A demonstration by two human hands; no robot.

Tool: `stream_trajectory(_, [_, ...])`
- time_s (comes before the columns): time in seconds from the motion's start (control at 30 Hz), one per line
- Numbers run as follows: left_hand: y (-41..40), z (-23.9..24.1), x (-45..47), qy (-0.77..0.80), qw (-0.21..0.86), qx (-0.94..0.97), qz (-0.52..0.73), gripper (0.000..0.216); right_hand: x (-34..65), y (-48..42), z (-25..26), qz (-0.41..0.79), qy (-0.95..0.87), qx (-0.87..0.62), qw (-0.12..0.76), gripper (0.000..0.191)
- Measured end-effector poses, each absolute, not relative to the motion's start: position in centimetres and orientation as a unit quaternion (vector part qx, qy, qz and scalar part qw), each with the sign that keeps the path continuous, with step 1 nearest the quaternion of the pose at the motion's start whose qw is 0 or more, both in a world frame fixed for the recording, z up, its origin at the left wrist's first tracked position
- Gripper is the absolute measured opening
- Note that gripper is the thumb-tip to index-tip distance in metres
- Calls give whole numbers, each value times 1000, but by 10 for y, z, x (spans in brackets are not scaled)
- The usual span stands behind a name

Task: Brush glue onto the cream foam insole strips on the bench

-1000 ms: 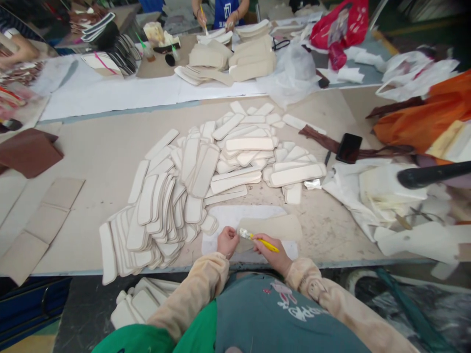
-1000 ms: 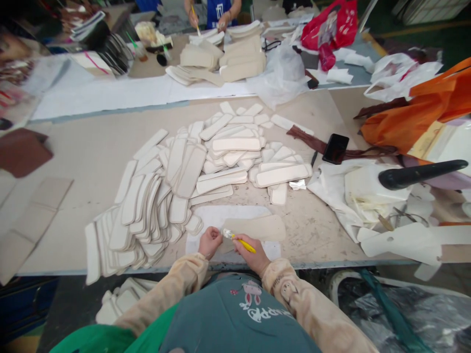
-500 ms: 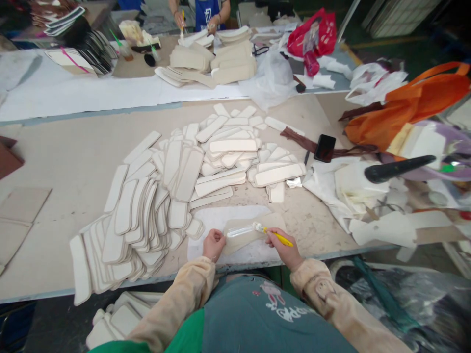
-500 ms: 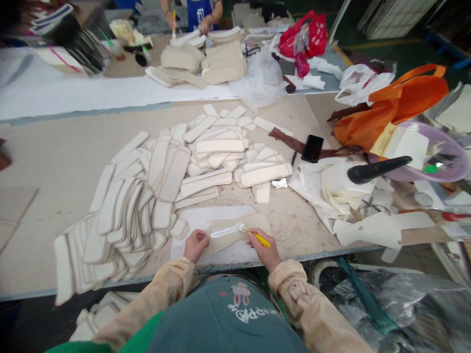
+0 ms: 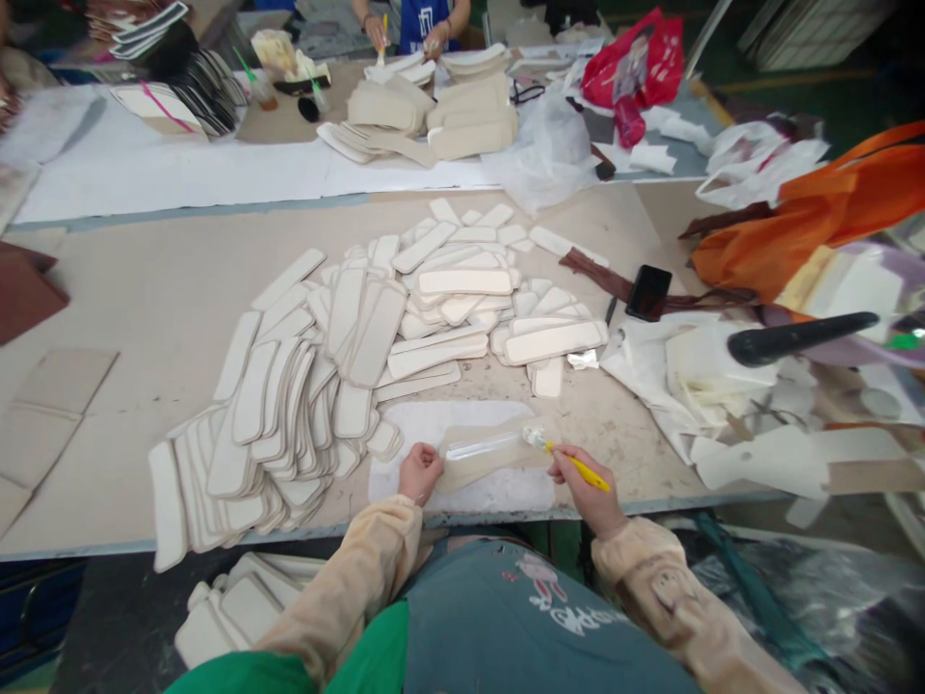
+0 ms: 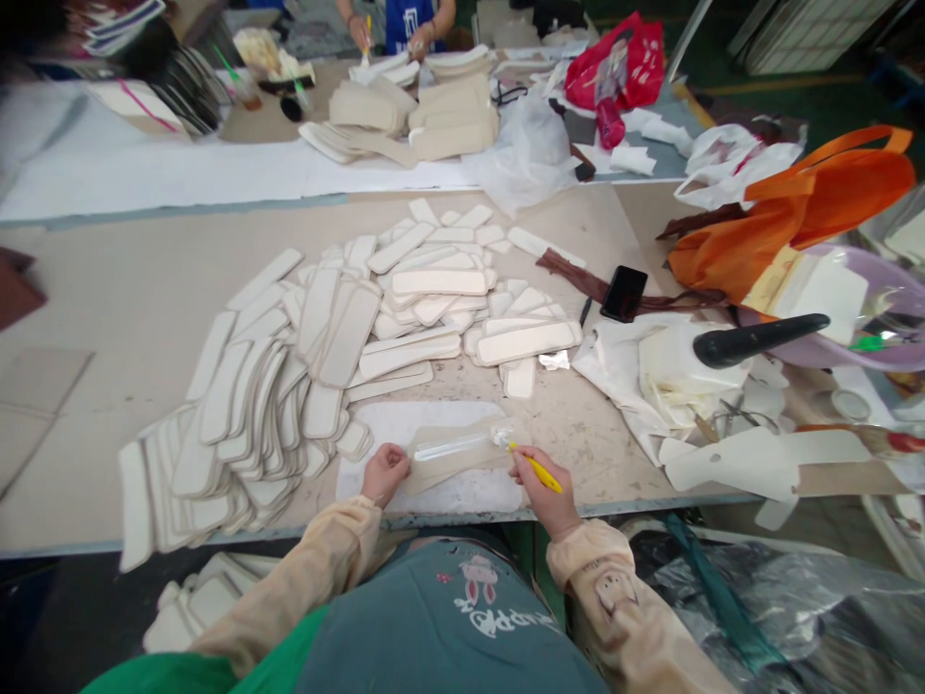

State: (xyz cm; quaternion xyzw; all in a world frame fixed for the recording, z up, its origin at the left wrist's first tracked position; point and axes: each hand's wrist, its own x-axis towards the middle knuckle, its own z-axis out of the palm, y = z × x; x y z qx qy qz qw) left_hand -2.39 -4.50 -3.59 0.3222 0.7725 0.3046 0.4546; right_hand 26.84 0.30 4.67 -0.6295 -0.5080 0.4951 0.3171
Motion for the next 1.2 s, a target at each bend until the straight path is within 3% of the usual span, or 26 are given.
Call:
stream_trajectory(0.2, [-46, -39, -24, 771, 454, 327, 305, 14, 208, -20, 42, 623, -534, -519, 239, 29])
stream_trajectory(0.4, [-45, -35, -23, 769, 460, 324, 305, 15, 180, -26, 30, 633, -567, -486, 204, 27])
stream_trajectory(1.2, [-43, -37, -26, 763, 477, 312, 306, 16, 301, 5, 35, 467, -487, -671, 306, 38])
